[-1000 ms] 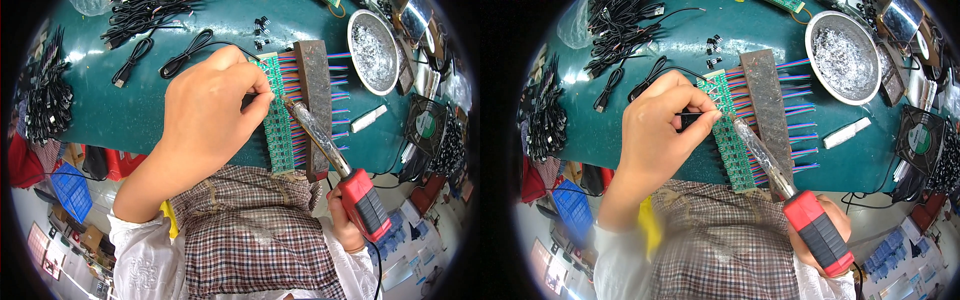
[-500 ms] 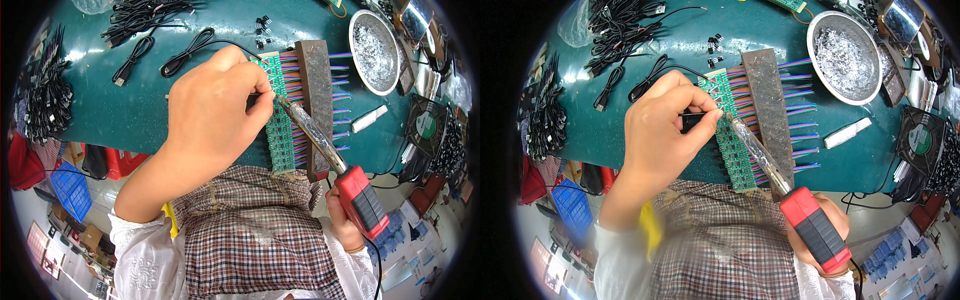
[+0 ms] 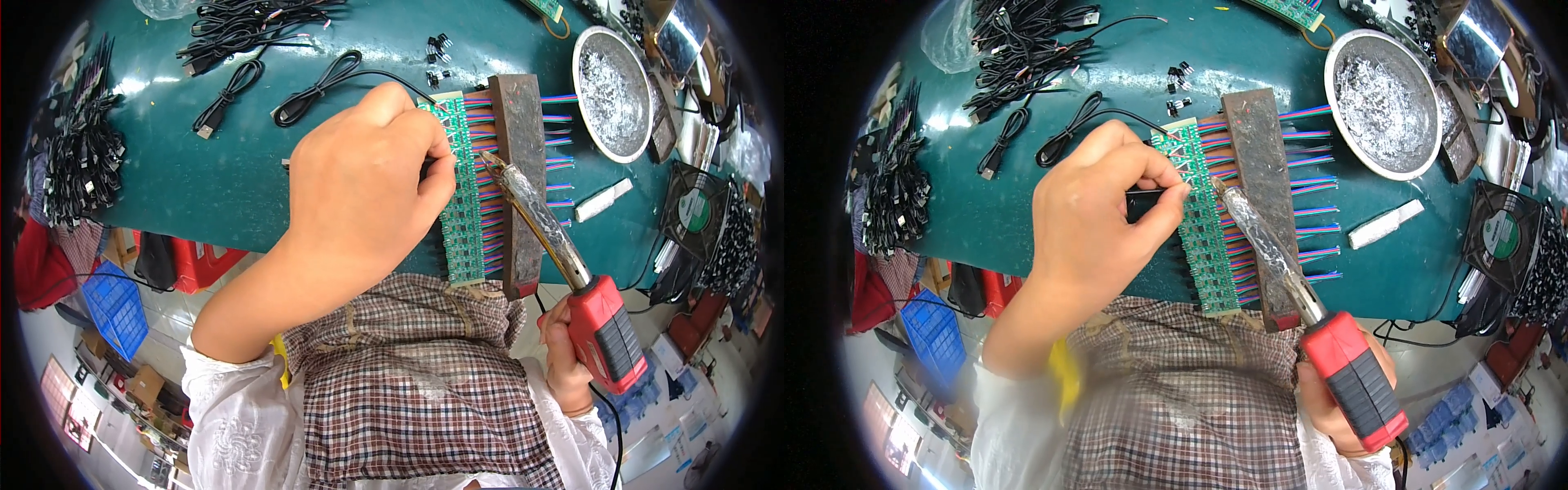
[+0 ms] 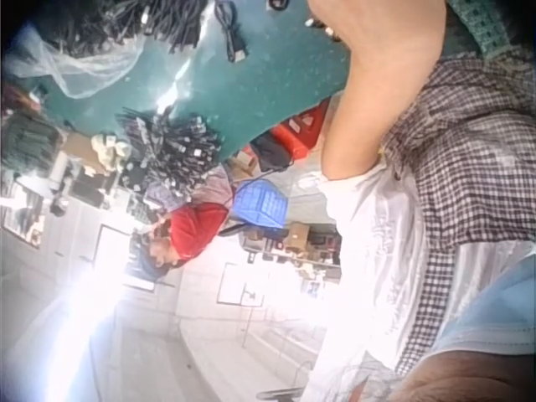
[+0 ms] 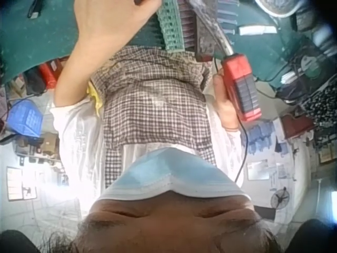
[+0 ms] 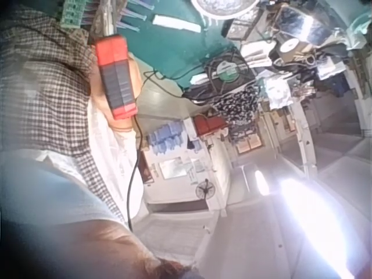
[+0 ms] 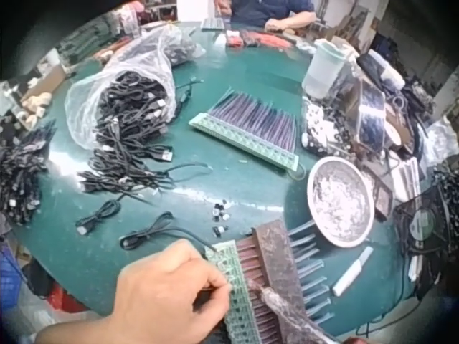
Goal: The person solders electronic components onto a printed circuit board using a soldering iron and soldering flux, connecting wires to the board.
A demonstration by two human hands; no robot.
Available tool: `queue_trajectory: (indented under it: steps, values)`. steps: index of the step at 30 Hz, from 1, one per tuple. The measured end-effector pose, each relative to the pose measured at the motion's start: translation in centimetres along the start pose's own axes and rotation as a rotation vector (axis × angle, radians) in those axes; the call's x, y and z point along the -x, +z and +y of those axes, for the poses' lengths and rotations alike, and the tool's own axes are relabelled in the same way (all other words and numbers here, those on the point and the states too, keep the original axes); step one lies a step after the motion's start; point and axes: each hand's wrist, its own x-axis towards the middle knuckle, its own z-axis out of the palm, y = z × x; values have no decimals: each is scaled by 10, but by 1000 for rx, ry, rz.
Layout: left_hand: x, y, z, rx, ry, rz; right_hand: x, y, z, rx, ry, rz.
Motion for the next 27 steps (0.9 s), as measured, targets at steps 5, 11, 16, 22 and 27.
queue_trajectory:
  steps: [5, 11, 16, 22, 27]
  values:
    - [6, 1, 2, -58, 85, 78, 9, 4, 1, -126, 129, 97]
    - [18, -17, 10, 7, 7, 83, 4, 12, 9, -276, -81, 118]
    - [3, -57, -48, -260, -140, 407, 0, 12, 4, -383, -40, 179]
    - [-4, -55, -58, -113, -26, 264, -6, 15, -13, -435, -25, 219]
    - [-15, -35, -51, -145, 138, 128, -5, 13, -4, -382, -131, 247]
